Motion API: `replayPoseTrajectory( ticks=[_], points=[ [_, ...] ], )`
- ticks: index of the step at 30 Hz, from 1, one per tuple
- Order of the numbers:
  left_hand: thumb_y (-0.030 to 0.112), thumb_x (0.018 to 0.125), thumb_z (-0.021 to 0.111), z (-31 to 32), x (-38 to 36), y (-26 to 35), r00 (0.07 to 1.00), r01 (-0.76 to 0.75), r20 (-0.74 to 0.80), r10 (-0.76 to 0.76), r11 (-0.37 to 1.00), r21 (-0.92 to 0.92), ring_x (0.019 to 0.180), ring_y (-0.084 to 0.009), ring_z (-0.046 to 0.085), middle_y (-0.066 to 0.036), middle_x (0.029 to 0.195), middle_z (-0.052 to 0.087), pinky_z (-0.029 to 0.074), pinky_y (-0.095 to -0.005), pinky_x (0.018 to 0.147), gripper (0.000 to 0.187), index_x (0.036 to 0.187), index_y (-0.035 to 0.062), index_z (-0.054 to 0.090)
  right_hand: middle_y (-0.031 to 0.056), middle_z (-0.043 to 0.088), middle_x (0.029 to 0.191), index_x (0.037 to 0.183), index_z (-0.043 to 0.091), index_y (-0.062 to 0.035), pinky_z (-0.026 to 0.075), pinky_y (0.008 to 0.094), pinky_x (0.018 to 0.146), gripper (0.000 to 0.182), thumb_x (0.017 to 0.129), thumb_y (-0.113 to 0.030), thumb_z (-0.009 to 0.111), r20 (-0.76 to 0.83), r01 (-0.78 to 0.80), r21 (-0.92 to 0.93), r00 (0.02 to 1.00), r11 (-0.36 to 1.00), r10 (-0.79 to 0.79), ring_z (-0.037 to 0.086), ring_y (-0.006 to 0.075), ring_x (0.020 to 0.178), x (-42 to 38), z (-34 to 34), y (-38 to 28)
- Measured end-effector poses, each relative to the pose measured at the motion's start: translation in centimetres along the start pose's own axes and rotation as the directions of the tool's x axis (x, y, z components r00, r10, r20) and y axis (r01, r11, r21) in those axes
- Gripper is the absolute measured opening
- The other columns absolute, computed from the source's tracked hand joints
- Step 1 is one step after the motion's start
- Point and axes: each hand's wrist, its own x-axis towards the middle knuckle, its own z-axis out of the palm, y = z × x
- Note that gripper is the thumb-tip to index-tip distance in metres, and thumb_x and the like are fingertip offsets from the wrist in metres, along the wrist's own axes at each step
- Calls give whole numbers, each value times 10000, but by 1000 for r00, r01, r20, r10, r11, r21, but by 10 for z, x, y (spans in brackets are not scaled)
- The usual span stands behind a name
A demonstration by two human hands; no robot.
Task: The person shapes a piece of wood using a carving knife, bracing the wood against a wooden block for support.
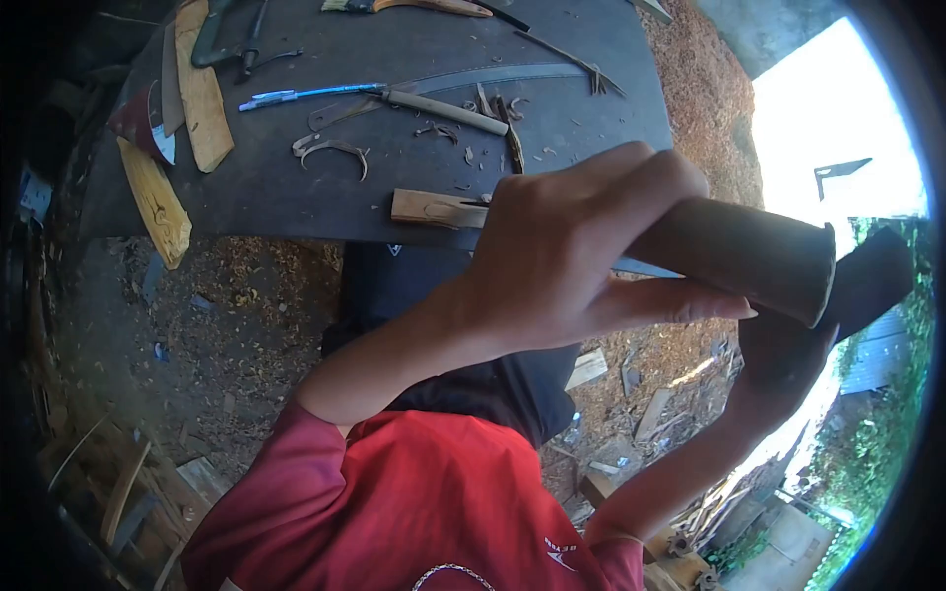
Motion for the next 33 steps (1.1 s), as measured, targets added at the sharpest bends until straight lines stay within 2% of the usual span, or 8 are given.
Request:
replayPoseTrajectory(
  ticks=[7, 12, 19, 23, 26, 29, 31, 33],
  points=[
    [523, 826, 831, -4, 3, -4, 999, 54, 2, -53, 998, -43, 646, -220, 719, -76, 858, 672, 541, -352, 505, 563, 1101, 58, 669, 209, 476, 1512, 1618, 278, -21, 541, 403, 871, 691, 1039, -338, 482, 260, -80, 309, 966, 948, -3, 616, 277, 1167, 18, -121, -11],
    [522, 827, 828, -11, 4, -8, 997, 80, 0, -80, 997, -19, 656, -211, 719, -71, 843, 662, 545, -351, 512, 578, 1136, 57, 678, 197, 471, 1522, 1607, 305, -52, 566, 371, 794, 695, 971, -231, 521, 166, 270, -174, 956, 947, -242, 656, 272, 1118, 7, -47, -44],
    [565, 856, 787, -14, 7, -4, 995, 84, -57, -84, 996, -1, 621, -208, 703, -71, 803, 639, 529, -348, 477, 577, 1107, 62, 657, 182, 464, 1536, 1593, 343, -97, 601, 326, 686, 754, 876, -82, 576, 345, 327, -937, 811, -123, -473, 711, 264, 1050, -10, 21, -78],
    [584, 871, 766, -20, 10, -6, 993, 112, -33, -111, 994, 17, 595, -210, 690, -75, 780, 629, 515, -351, 451, 587, 1097, 58, 636, 182, 465, 1526, 1557, 402, -105, 611, 316, 666, 757, 831, -39, 605, 373, 280, -924, 802, -260, -466, 731, 253, 1036, -8, 27, -85],
    [599, 873, 754, -19, 10, -9, 990, 124, -67, -123, 992, 18, 575, -212, 680, -77, 775, 628, 508, -358, 437, 607, 1091, 48, 627, 167, 501, 1469, 1519, 456, -100, 608, 371, 748, 661, 878, -107, 615, 297, 361, -926, 877, 109, -377, 716, 251, 1042, -8, 18, -91],
    [617, 873, 744, -13, 10, -15, 984, 135, -112, -136, 991, -18, 561, -215, 674, -80, 773, 628, 502, -364, 427, 631, 1094, 39, 618, 146, 579, 1376, 1510, 464, -106, 583, 400, 785, 555, 966, -168, 557, 317, 271, -302, 933, 914, -172, 695, 233, 946, 29, -66, -97],
    [626, 869, 741, -14, 10, -16, 981, 129, -141, -132, 991, -32, 560, -216, 674, -81, 774, 627, 501, -365, 424, 648, 1108, 38, 611, 138, 617, 1313, 1480, 493, -101, 569, 401, 788, 497, 995, -192, 552, 383, 52, 162, 917, 986, -111, 681, 228, 914, 42, -100, -107],
    [636, 863, 740, -24, 11, -12, 977, 108, -183, -107, 994, -7, 562, -213, 677, -83, 788, 629, 501, -365, 423, 667, 1128, 39, 604, 138, 640, 1249, 1426, 547, -87, 558, 383, 770, 449, 992, -199, 579, 346, 274, 121, 889, 954, -299, 669, 232, 912, 41, -100, -134]
  ],
)
